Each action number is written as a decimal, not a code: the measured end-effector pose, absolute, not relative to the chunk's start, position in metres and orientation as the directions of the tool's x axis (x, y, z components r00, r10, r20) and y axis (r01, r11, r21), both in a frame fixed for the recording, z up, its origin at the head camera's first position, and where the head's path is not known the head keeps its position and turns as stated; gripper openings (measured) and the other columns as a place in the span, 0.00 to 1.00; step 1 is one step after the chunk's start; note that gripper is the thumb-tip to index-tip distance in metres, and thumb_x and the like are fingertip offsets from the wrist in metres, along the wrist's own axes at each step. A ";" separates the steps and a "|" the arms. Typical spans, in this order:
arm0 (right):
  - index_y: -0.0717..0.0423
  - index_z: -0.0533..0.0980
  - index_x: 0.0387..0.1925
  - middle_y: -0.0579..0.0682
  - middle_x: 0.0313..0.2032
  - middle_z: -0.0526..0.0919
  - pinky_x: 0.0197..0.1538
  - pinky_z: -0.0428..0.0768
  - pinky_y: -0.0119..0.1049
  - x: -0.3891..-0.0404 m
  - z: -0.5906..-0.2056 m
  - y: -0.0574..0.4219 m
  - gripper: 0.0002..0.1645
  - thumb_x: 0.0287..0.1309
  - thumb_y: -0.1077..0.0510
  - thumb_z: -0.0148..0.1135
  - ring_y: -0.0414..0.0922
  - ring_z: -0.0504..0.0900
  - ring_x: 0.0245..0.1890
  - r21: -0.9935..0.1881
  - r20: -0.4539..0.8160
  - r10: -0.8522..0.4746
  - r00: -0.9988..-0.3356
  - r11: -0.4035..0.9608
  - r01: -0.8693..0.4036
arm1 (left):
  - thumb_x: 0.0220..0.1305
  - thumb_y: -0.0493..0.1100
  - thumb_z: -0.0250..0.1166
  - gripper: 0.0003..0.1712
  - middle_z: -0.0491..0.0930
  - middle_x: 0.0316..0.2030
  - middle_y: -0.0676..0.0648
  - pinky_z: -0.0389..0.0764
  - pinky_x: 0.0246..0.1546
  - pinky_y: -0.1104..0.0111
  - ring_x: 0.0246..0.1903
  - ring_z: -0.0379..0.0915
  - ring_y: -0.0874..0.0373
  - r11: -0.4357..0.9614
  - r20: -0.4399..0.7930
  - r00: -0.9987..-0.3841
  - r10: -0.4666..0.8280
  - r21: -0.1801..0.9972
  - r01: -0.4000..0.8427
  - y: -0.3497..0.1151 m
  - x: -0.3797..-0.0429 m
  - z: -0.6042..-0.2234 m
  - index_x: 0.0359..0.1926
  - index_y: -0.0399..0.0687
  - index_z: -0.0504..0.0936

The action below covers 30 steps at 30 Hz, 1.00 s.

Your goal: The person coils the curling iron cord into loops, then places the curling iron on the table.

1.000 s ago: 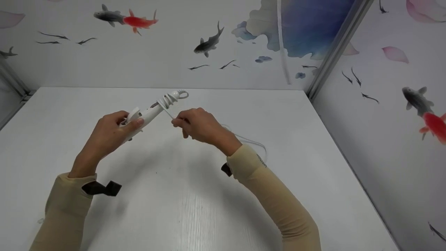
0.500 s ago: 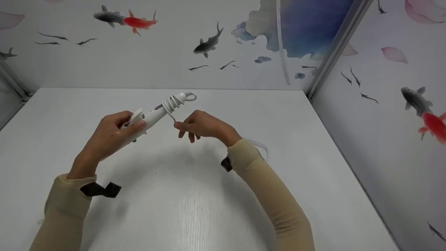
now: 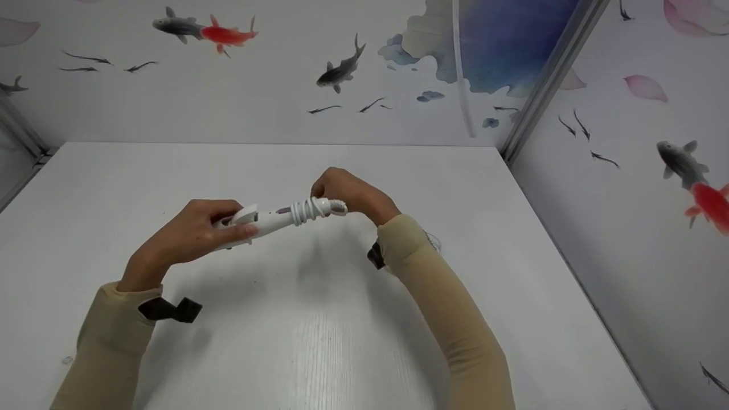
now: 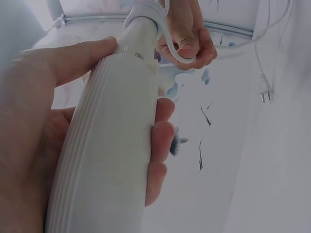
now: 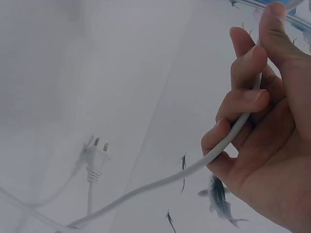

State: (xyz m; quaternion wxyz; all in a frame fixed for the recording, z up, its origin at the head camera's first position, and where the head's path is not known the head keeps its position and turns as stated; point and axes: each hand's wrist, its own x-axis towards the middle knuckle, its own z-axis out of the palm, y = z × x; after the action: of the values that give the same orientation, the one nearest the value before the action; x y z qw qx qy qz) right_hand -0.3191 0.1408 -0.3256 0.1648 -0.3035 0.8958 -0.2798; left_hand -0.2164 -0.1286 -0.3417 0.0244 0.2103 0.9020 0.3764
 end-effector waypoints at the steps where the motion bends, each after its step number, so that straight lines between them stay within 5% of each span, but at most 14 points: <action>1: 0.57 0.87 0.34 0.50 0.29 0.86 0.32 0.74 0.32 -0.319 -0.324 0.141 0.05 0.61 0.61 0.67 0.40 0.72 0.26 -0.599 -0.138 -0.627 -0.767 0.669 -0.440 | 0.66 0.60 0.64 0.21 0.84 0.37 0.48 0.73 0.35 0.64 0.33 0.73 0.56 0.635 0.113 -0.906 0.407 0.678 0.370 -0.127 -0.216 -0.342 0.45 0.49 0.85; 6: 0.50 0.88 0.37 0.48 0.31 0.87 0.36 0.76 0.35 -0.314 -0.317 0.138 0.09 0.62 0.51 0.69 0.41 0.75 0.28 -0.595 -0.133 -0.619 -0.774 0.674 -0.437 | 0.65 0.61 0.65 0.22 0.84 0.38 0.48 0.73 0.34 0.65 0.32 0.73 0.56 0.668 0.088 -0.904 0.419 0.644 0.372 -0.121 -0.216 -0.345 0.45 0.50 0.85; 20: 0.54 0.86 0.42 0.50 0.38 0.88 0.39 0.83 0.38 -0.288 -0.303 0.120 0.10 0.63 0.53 0.68 0.45 0.83 0.34 -0.562 0.063 -0.552 -0.831 0.669 -0.487 | 0.66 0.64 0.62 0.26 0.84 0.42 0.48 0.73 0.35 0.64 0.34 0.75 0.55 0.747 0.023 -0.945 0.325 0.607 0.272 -0.120 -0.215 -0.343 0.52 0.49 0.83; 30: 0.54 0.86 0.43 0.49 0.38 0.88 0.40 0.81 0.38 -0.276 -0.298 0.117 0.12 0.68 0.53 0.62 0.43 0.80 0.32 -0.524 0.175 -0.589 -0.789 0.623 -0.581 | 0.67 0.63 0.61 0.27 0.85 0.41 0.46 0.73 0.35 0.64 0.36 0.76 0.53 0.749 0.013 -0.973 0.229 0.636 0.185 -0.123 -0.217 -0.342 0.53 0.48 0.81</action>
State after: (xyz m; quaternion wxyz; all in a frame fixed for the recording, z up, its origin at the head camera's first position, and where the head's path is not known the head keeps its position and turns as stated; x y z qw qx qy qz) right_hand -0.2760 0.1167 -0.2977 0.0071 -0.3249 0.9007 -0.2883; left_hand -0.2166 -0.1233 -0.3425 0.0331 0.1108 0.9347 0.3361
